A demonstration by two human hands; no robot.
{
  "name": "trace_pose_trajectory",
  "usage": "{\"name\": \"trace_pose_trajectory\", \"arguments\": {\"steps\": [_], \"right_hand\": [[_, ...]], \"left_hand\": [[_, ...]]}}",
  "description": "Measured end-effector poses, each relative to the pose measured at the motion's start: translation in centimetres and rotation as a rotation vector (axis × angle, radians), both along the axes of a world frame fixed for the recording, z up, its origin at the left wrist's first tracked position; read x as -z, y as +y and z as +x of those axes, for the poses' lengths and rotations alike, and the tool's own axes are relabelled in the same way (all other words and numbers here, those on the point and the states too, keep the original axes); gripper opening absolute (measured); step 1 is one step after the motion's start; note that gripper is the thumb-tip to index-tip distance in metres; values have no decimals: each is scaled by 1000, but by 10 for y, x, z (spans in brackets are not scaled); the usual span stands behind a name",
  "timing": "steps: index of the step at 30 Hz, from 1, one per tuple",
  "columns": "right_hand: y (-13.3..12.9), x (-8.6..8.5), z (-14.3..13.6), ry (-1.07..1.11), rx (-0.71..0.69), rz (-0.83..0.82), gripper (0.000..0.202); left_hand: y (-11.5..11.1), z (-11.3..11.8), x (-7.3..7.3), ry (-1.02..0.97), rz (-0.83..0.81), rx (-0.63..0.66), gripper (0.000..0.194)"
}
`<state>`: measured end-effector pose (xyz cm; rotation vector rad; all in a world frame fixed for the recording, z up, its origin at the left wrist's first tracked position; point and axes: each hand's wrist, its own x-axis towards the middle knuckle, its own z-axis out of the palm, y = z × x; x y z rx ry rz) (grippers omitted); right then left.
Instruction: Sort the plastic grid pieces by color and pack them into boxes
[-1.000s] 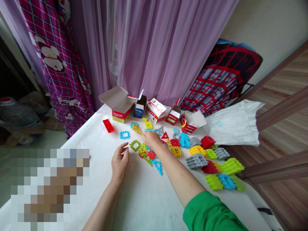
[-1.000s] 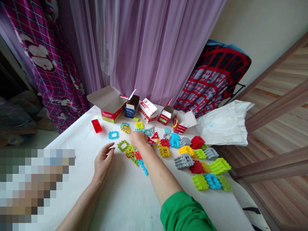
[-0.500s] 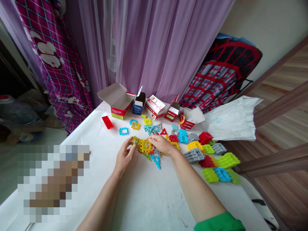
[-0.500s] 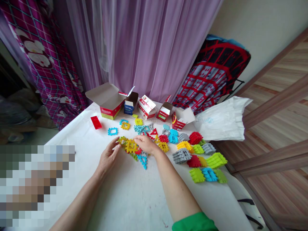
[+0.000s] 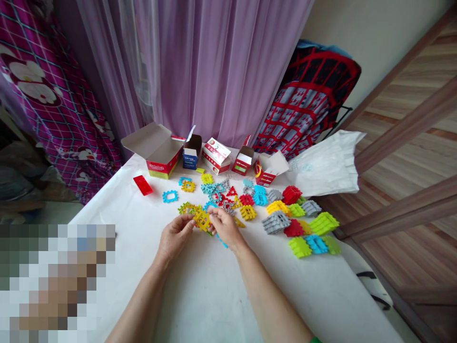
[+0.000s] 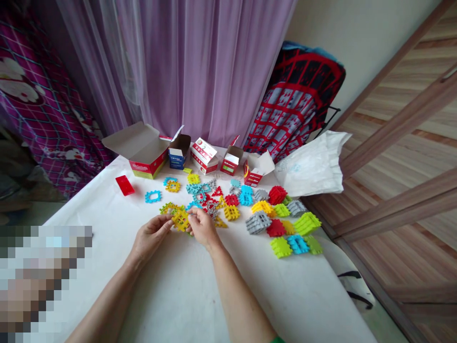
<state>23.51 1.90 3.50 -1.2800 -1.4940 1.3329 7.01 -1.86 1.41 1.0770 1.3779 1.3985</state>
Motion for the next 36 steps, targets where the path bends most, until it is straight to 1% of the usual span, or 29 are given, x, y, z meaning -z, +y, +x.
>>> {"name": "trace_pose_trajectory", "arguments": {"steps": [2, 4, 8, 10, 11, 15, 20, 27, 29, 33, 34, 36], "right_hand": [[-6, 2, 5, -22, 21, 107, 29], [-13, 4, 10, -105, 49, 257, 38], [-31, 5, 12, -408, 113, 602, 53], [-36, 6, 10, -536, 145, 715, 56], [-38, 7, 8, -584, 163, 746, 55], [-40, 10, 2, -667, 206, 792, 45], [-39, 11, 3, -642, 222, 831, 39], [-41, 13, -1, -711, 327, 733, 34], [-41, 12, 0, -711, 299, 723, 30], [-40, 6, 11, -632, 149, 741, 17], [-39, 5, 15, -612, 121, 746, 19], [-36, 1, 22, -601, 79, 763, 34]], "left_hand": [[0, -1, -3, -19, -15, -4, 61], [0, -2, -6, -34, -28, -14, 61], [-1, -3, -10, -52, -45, -25, 59], [-2, -2, -11, -59, -49, -26, 59], [-2, -2, -11, -61, -49, -25, 58], [-2, -1, -12, -66, -49, -17, 57], [-2, -1, -11, -84, -44, 3, 57], [-2, 5, -4, -126, -21, 70, 63], [-2, 6, -2, -136, -19, 80, 62], [-2, 4, 0, -130, -16, 66, 55], [-2, 3, 0, -126, -17, 65, 54], [-2, 3, 0, -117, -23, 69, 54]]}}
